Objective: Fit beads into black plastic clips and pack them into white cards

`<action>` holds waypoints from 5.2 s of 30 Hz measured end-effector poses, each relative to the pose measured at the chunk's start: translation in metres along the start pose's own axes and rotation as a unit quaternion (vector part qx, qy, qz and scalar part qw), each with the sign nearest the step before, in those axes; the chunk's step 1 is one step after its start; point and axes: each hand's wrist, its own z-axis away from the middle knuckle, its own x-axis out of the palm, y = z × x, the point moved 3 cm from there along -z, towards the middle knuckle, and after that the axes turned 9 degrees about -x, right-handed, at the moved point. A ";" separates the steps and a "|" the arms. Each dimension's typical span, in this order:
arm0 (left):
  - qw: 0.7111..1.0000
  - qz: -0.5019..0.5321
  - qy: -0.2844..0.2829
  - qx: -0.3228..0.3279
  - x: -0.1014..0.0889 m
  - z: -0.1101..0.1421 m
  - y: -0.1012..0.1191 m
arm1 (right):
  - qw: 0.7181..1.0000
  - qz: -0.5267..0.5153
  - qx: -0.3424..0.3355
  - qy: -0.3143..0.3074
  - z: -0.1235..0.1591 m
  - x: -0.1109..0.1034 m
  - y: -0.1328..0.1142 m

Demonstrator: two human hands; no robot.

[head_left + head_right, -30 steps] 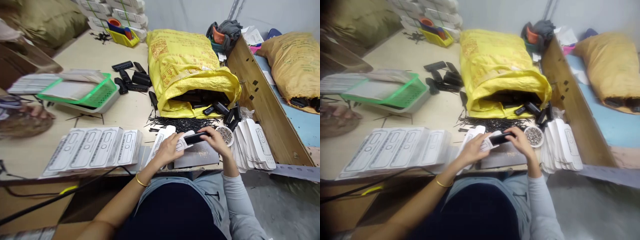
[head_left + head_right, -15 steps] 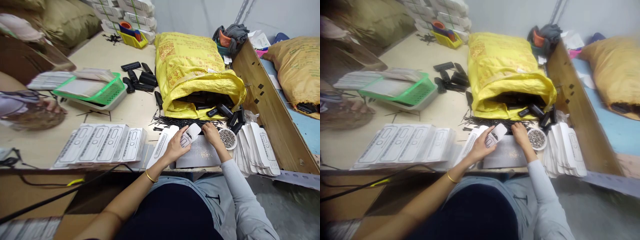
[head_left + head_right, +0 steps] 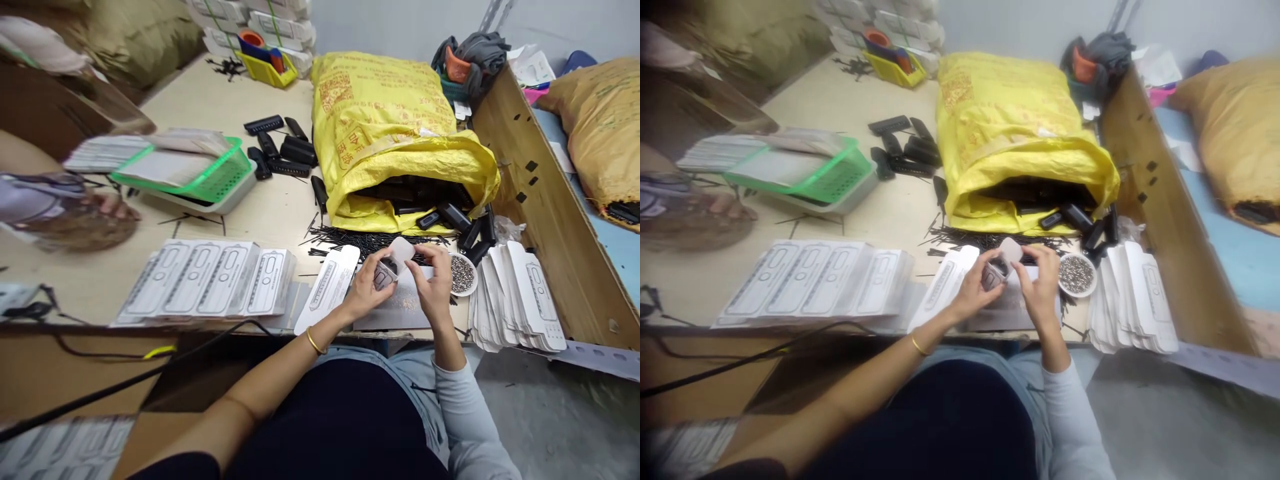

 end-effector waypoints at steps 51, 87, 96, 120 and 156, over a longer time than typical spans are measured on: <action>0.948 -0.300 0.039 -0.100 -0.001 -0.228 -0.057 | 0.957 -0.020 0.203 0.204 0.061 -0.075 0.114; 0.667 0.640 0.063 -0.375 0.009 -0.025 0.000 | 0.936 -0.263 0.200 0.117 0.058 0.027 0.025; 0.660 0.649 0.056 -0.374 0.014 -0.023 0.003 | 0.963 -0.172 0.159 0.135 0.061 0.032 0.026; 0.943 0.256 -0.112 -0.178 0.015 0.003 0.004 | 0.968 -0.072 0.107 0.215 0.069 -0.018 0.043; 0.818 0.481 -0.158 -0.272 -0.035 0.010 0.000 | 0.937 -0.324 0.068 -0.109 -0.036 0.041 0.019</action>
